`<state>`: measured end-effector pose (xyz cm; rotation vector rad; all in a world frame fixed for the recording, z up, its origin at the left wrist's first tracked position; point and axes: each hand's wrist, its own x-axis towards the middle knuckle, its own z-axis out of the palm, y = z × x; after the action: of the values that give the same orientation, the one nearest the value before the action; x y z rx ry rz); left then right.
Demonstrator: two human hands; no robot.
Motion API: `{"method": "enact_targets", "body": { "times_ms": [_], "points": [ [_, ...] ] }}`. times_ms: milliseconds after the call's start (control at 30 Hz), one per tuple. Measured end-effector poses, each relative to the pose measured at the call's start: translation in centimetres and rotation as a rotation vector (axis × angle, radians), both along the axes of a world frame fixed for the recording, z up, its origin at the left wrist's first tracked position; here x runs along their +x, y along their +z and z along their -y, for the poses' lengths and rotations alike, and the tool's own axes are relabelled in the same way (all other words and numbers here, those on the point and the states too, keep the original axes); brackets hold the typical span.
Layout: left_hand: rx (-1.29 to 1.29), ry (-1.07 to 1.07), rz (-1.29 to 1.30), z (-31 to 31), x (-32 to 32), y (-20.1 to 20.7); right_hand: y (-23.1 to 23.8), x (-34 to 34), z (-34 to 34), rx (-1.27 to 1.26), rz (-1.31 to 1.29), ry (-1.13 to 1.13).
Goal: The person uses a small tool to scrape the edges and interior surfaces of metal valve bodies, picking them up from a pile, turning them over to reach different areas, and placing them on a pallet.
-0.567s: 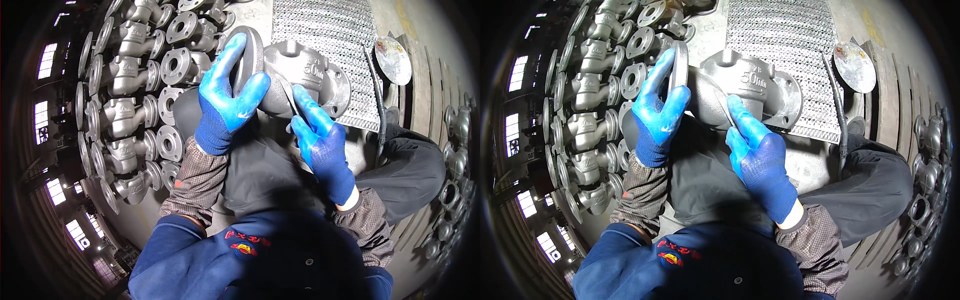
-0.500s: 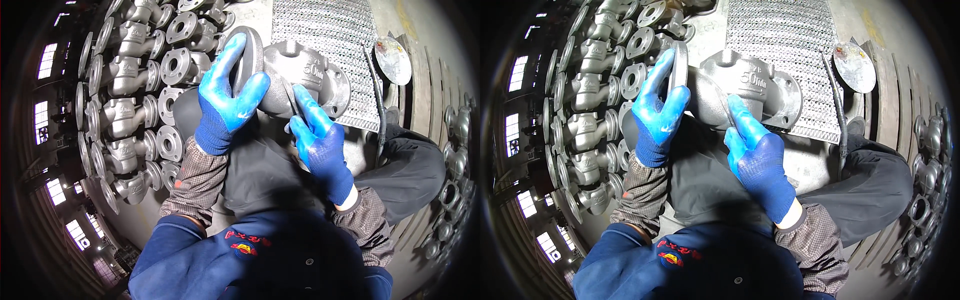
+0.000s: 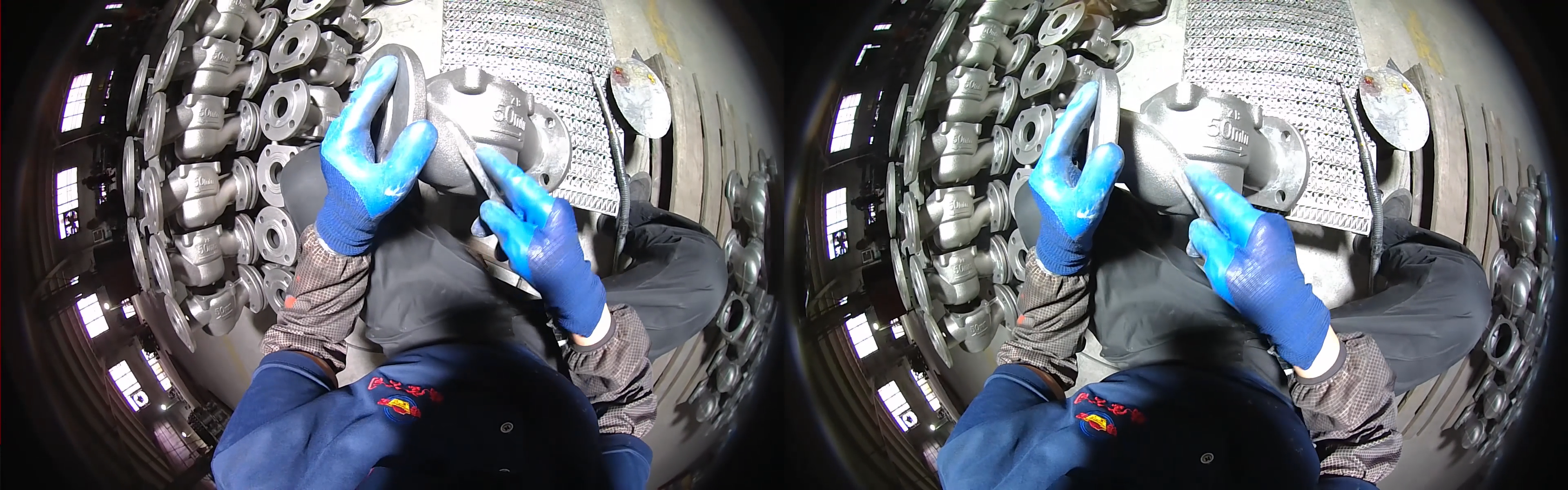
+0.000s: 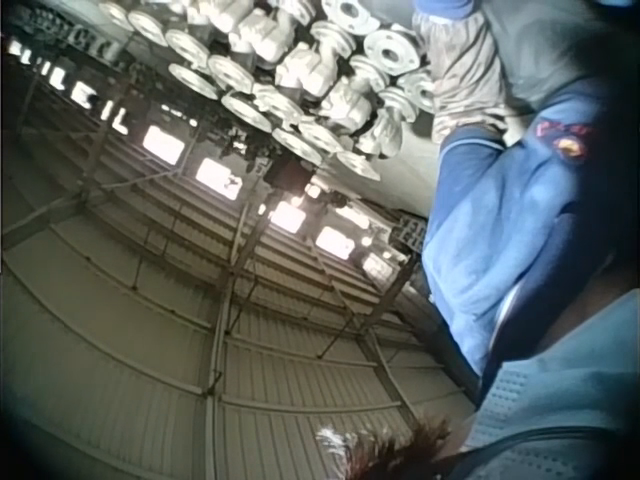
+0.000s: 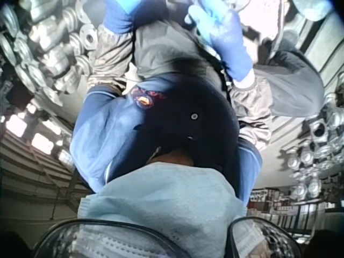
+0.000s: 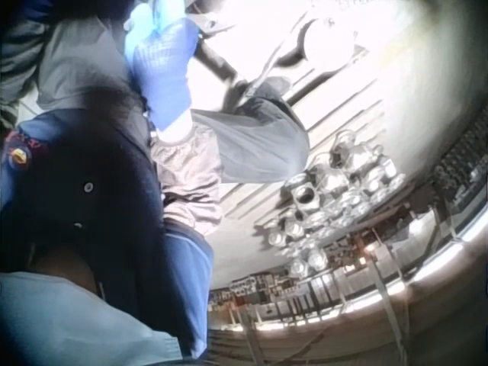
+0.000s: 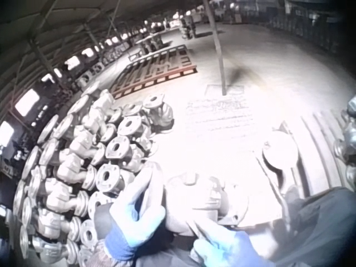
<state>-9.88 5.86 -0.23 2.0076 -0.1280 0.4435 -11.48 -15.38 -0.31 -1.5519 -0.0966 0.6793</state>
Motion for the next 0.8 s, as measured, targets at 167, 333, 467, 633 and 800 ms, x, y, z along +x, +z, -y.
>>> {"method": "enact_targets", "body": {
  "times_ms": [167, 333, 467, 633, 800],
  "points": [
    [-0.023, -0.001, -0.002, 0.0, 0.1, -0.4, -0.3, 0.8, -0.5, 0.047, -0.008, -0.061],
    [-0.030, 0.014, -0.013, 0.0, 0.1, -0.2, -1.1, 1.0, -0.5, -0.192, 0.425, 0.021],
    [0.013, 0.017, 0.011, 0.0, 0.1, -0.4, -1.3, 0.7, -1.2, -0.337, 0.711, 0.007],
    [-0.015, 0.007, -0.018, 0.2, 0.1, -0.1, -1.5, -0.8, -2.0, -0.579, 0.771, 0.089],
    [-0.003, 0.004, 0.000, 0.0, 0.1, -0.4, -1.6, -1.2, -1.9, -0.669, 0.822, 0.122]
  ]
}}
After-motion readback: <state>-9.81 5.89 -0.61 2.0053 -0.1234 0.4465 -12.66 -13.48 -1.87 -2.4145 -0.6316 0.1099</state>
